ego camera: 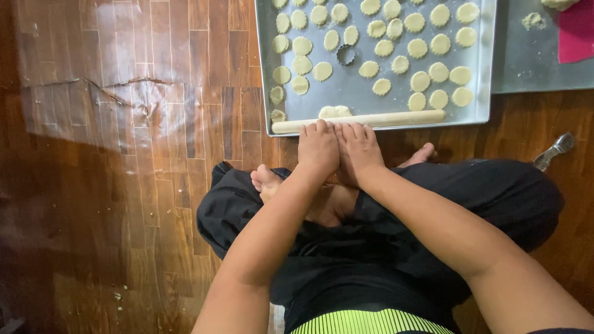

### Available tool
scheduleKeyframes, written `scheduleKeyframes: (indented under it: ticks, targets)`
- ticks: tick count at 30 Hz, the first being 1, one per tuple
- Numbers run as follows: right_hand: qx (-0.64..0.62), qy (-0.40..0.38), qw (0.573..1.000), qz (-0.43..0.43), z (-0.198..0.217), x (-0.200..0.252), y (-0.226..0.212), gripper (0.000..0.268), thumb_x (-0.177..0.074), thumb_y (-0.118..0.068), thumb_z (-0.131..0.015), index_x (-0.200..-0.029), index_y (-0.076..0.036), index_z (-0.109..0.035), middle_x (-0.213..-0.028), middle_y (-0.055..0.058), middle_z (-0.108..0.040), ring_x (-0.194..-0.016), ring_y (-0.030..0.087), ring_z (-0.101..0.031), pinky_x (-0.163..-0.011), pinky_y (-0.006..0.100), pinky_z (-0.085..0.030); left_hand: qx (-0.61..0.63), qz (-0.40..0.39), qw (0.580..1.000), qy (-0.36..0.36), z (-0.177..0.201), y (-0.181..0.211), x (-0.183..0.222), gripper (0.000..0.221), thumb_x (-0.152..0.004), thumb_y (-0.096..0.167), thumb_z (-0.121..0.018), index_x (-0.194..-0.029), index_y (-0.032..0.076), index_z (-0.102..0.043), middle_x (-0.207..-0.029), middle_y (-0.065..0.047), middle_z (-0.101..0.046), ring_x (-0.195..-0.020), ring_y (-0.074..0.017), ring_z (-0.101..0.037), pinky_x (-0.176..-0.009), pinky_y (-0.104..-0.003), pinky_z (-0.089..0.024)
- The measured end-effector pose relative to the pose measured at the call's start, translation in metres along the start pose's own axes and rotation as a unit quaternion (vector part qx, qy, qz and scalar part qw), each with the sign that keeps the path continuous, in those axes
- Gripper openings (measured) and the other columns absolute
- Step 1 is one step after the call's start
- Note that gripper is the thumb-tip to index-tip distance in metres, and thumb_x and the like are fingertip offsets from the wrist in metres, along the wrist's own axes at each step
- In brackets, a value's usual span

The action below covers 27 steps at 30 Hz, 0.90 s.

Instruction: Cutting small circles of dough using a mold, arranging them on a tray, and rolling out dough with a rolling pin.

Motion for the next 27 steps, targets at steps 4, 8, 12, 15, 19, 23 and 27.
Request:
scheduleKeyframes:
  ticks: [4,8,12,15,19,23,27]
  targets:
    - [0.007,0.023,1.000,0.004,-0.010,0.000,0.001,0.052,-0.095,-0.017,-0.054,-0.145,-0.005,-0.053,-0.130,0.015,-0.057,-0.126,0.034,-0.049,-0.104,0.050,-0.039,0.028,0.025,0.998,-0.048,0.015,0.004,0.008,0.046,-0.100,0.017,-0.045,-0.139,-0.004,-0.055,-0.130,-0.018,-0.054,-0.127,-0.0408,-0.053,-0.114,-0.059,-0.032]
    - [0.011,0.021,1.000,0.002,-0.020,0.002,0.002,0.050,-0.097,-0.016,-0.052,-0.146,-0.006,-0.053,-0.133,0.015,-0.058,-0.130,0.034,-0.049,-0.105,0.050,-0.040,0.055,0.041,0.990,-0.122,0.011,0.005,0.011,0.052,-0.103,0.010,-0.041,-0.151,-0.008,-0.041,-0.153,-0.025,-0.041,-0.147,-0.0450,-0.039,-0.120,-0.060,-0.022]
    - [0.011,0.006,1.000,-0.007,-0.006,-0.002,0.000,0.052,-0.098,-0.020,-0.051,-0.148,-0.006,-0.052,-0.138,0.015,-0.057,-0.134,0.033,-0.048,-0.108,0.049,-0.039,0.069,0.056,0.983,-0.162,0.018,0.007,0.009,0.054,-0.103,0.010,-0.039,-0.154,-0.007,-0.035,-0.158,-0.026,-0.035,-0.151,-0.0452,-0.033,-0.121,-0.061,-0.019]
    - [-0.010,-0.056,0.998,-0.027,-0.003,-0.002,0.000,0.057,-0.100,-0.026,-0.044,-0.154,-0.007,-0.045,-0.151,0.015,-0.049,-0.144,0.034,-0.039,-0.114,0.052,-0.033,0.081,0.055,0.979,-0.180,0.024,0.008,0.009,0.055,-0.103,0.009,-0.039,-0.155,-0.008,-0.034,-0.160,-0.028,-0.032,-0.151,-0.0464,-0.031,-0.121,-0.063,-0.018]
    - [0.009,-0.064,0.997,-0.033,-0.039,0.002,0.004,0.055,-0.101,-0.020,-0.045,-0.154,-0.005,-0.044,-0.152,0.019,-0.050,-0.146,0.037,-0.040,-0.113,0.054,-0.035,0.078,0.064,0.964,-0.247,0.024,0.007,0.009,0.060,-0.103,0.007,-0.036,-0.160,-0.007,-0.021,-0.168,-0.027,-0.016,-0.157,-0.0431,-0.015,-0.123,-0.065,-0.002]
    - [0.011,-0.073,0.997,-0.036,-0.012,0.000,-0.001,0.056,-0.102,-0.021,-0.046,-0.155,-0.006,-0.044,-0.156,0.020,-0.047,-0.150,0.038,-0.035,-0.119,0.057,-0.030,0.088,0.070,0.944,-0.309,0.025,0.008,0.012,0.064,-0.104,0.008,-0.033,-0.162,-0.006,-0.008,-0.171,-0.025,0.001,-0.159,-0.0414,0.002,-0.122,-0.067,0.009]
    - [-0.019,-0.070,0.997,-0.038,-0.030,0.004,0.000,0.076,-0.090,-0.037,-0.061,-0.156,-0.004,-0.042,-0.159,0.024,-0.042,-0.150,0.043,-0.034,-0.123,0.058,-0.024,0.101,0.060,0.936,-0.331,0.032,0.003,0.009,0.066,-0.105,0.016,-0.032,-0.162,-0.005,-0.007,-0.171,-0.025,0.002,-0.158,-0.0417,0.004,-0.119,-0.071,0.013]
Point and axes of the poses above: each hand's wrist, its own x-axis away from the middle knuckle, its own z-axis out of the back of the hand, y = z × x, the point moved 8 cm from there along -x, towards the middle knuckle
